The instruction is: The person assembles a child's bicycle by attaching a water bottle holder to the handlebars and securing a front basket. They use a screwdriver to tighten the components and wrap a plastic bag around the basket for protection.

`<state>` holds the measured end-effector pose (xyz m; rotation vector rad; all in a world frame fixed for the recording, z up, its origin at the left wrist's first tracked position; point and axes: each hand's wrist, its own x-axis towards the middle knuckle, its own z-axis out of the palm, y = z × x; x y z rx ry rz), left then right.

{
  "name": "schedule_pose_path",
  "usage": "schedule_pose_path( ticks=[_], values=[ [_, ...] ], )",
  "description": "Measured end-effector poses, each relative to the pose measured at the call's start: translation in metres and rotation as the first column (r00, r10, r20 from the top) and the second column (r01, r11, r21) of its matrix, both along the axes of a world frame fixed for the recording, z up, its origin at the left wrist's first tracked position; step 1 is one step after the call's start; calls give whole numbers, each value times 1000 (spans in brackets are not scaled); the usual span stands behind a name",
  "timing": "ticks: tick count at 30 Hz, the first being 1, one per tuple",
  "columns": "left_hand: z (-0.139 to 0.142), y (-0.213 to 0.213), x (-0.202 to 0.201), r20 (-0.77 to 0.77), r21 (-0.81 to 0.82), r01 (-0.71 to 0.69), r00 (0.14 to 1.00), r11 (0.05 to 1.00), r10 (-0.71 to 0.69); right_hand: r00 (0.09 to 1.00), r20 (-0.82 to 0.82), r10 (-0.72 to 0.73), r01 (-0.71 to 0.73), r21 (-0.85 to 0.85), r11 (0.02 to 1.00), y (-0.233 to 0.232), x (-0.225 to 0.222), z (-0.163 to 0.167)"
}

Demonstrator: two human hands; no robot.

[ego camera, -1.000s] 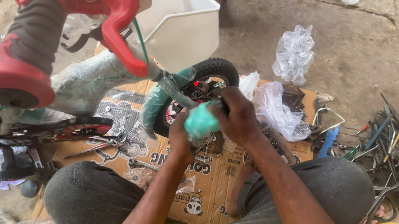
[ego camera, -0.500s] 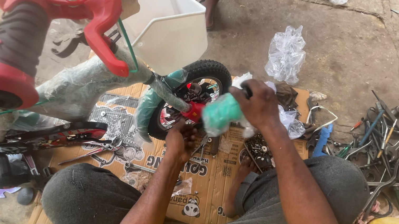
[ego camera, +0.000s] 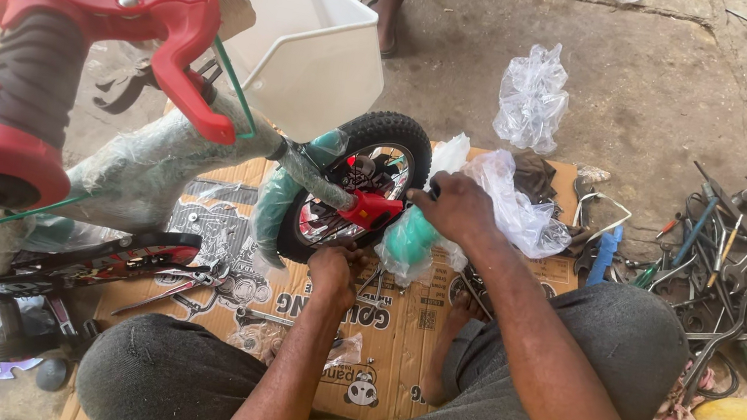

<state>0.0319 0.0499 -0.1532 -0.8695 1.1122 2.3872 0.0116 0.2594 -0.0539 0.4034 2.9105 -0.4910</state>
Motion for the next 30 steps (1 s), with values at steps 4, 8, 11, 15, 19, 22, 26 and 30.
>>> schedule_pose_path(
  ticks=[4,8,11,15,19,22,26,30],
  values=[
    [7,1,2,-43,51,54,998,997,-52,984,-97,147,-146,15,989,-9,1,-15],
    [21,-3,0,-100,120,65,994,991,-53,837,-347,424,-419,93,903,-43,15,-16],
    [33,-4,-3,-138,227,53,990,972,-21,803,-308,510,-532,13,847,-75,26,-6],
    [57,-13,-4,-313,195,43,949,980,21,746,-335,575,-559,154,815,-103,33,15],
    [94,-34,-3,-257,140,-56,962,989,91,646,-480,594,-600,163,783,-119,31,40],
    [127,-52,0,-245,139,-78,963,987,110,643,-473,602,-658,62,751,-129,29,61],
    [167,-77,4,-276,139,-71,955,988,107,568,-542,619,-710,58,702,-140,28,93],
    [198,-92,-1,-431,22,-23,902,999,31,501,-632,592,-679,137,721,-150,29,115]
  ],
)
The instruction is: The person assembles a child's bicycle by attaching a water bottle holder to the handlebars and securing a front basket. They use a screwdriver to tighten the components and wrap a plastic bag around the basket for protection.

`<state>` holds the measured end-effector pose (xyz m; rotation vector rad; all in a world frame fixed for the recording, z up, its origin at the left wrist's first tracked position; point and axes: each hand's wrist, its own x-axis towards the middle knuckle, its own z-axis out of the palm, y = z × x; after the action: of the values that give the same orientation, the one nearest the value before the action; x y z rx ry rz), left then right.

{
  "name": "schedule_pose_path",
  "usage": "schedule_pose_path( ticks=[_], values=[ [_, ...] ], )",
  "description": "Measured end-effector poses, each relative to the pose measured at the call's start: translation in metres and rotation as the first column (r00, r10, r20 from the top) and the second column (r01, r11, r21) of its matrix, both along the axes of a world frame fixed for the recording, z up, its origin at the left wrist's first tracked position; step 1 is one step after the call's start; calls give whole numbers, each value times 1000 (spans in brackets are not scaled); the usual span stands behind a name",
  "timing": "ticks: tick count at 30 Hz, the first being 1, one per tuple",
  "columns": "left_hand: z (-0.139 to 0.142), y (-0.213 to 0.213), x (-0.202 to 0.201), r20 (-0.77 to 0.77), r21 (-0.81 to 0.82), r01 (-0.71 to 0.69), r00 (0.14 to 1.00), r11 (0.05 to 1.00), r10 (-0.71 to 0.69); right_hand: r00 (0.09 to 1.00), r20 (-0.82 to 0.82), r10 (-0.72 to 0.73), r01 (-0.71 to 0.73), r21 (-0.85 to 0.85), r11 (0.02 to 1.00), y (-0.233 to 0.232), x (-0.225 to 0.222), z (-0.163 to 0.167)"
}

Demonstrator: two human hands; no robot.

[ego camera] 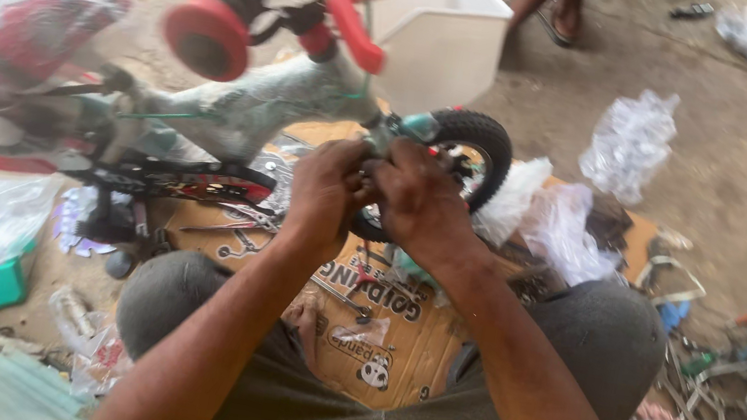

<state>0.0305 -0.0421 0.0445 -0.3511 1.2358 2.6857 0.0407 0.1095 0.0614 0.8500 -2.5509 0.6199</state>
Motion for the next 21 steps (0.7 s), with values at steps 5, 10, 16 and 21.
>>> schedule_pose_path(
  ticks=[5,10,16,21],
  values=[
    [12,-6,-15,58,53,22,998,998,-25,1000,-21,-5,2,-141,990,-11,-14,3],
    [2,-37,-40,103,-108,-136,984,985,147,996,28,84,-68,-371,926,-20,-26,8],
    [7,-134,-112,-359,-310,-607,788,732,501,957,-208,204,-277,-436,856,-28,26,66],
    [-9,-169,-155,-288,-696,-474,872,539,395,848,-485,213,-383,-284,879,-51,60,154]
  ],
)
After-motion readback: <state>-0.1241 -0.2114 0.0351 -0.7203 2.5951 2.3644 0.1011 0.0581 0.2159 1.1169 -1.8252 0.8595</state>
